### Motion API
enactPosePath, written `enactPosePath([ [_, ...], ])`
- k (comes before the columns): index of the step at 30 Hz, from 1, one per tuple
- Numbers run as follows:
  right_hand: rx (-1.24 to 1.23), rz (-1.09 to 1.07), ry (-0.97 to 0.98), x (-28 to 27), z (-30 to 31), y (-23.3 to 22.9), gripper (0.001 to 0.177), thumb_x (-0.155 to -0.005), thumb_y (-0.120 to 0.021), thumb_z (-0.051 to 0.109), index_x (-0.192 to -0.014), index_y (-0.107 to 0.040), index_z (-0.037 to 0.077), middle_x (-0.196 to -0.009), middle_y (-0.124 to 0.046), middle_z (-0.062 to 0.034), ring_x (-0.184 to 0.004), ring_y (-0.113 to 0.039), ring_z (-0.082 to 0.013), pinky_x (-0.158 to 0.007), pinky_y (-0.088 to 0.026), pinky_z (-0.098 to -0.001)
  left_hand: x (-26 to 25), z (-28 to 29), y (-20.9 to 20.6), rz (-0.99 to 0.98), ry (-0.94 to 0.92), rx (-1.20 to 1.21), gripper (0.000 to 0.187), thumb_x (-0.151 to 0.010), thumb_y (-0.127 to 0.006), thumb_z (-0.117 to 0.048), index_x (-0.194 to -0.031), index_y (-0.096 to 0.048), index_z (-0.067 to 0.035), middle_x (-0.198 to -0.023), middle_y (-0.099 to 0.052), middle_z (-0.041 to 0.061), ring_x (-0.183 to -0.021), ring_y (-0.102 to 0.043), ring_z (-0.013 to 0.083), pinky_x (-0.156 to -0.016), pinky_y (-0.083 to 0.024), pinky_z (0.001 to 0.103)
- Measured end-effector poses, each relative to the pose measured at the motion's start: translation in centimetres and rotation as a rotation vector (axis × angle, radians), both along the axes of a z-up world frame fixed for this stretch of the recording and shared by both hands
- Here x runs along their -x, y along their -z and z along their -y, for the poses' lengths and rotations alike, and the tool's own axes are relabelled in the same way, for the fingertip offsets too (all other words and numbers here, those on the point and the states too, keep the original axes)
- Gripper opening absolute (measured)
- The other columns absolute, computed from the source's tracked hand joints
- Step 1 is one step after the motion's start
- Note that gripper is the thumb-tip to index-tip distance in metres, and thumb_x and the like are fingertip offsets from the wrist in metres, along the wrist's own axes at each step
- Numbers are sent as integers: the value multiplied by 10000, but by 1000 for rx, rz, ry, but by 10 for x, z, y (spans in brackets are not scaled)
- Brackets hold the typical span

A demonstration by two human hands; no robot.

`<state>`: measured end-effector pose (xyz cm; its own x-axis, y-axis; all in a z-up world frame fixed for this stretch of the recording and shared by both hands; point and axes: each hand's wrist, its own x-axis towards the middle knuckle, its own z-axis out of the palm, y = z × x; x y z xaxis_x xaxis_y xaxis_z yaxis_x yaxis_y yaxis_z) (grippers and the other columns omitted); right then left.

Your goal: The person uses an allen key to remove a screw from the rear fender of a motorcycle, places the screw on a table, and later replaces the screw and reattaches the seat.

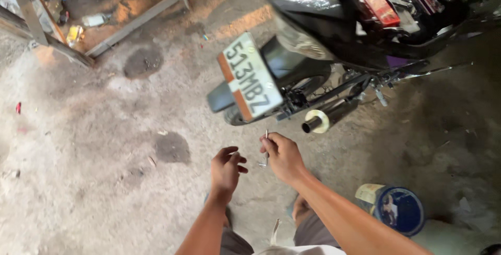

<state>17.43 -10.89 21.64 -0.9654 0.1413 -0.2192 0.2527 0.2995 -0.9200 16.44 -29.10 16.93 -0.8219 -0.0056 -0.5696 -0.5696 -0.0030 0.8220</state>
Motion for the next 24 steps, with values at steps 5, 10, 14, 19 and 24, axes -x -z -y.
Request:
enactPosePath([
  [5,-150,-121,-46,21,117,7,201,-998,-594,186,-951,-705,25,-758,-735,-43,-678,-678,-103,-642,-531,-280,30,130,3,12,-34,10,401,-907,-541,-114,-1276,-618,23,-904,-764,152,-619,-694,221,-557,-480,335],
  [10,-130,-18,-130,32,229,-1,226,-996,-643,209,-919,-710,7,-744,-712,-54,-642,-616,-126,-599,-496,-295,28,255,2,54,-194,-20,383,-955,-530,-151,-1283,-610,30,-939,-754,158,-653,-668,206,-593,-470,330],
  [14,-45,-54,-174,40,293,-8,202,-937,-706,201,-936,-723,-1,-745,-728,-43,-665,-648,-87,-604,-516,-271,18,318,8,103,-320,-34,350,-955,-529,-133,-1258,-628,12,-956,-746,146,-674,-670,201,-595,-457,335],
  [19,-148,13,-185,62,331,-9,204,-881,-762,182,-930,-730,-13,-739,-730,-67,-659,-643,-109,-602,-516,-281,21,352,18,121,-413,-75,317,-950,-539,-119,-1213,-656,16,-931,-744,145,-660,-674,208,-579,-445,328],
  [24,-66,-7,-245,104,330,10,179,-944,-676,150,-927,-723,-22,-780,-760,-73,-695,-679,-121,-649,-547,-278,50,355,17,111,-403,-128,360,-902,-554,-96,-1232,-647,17,-917,-747,144,-652,-671,214,-568,-451,321],
])
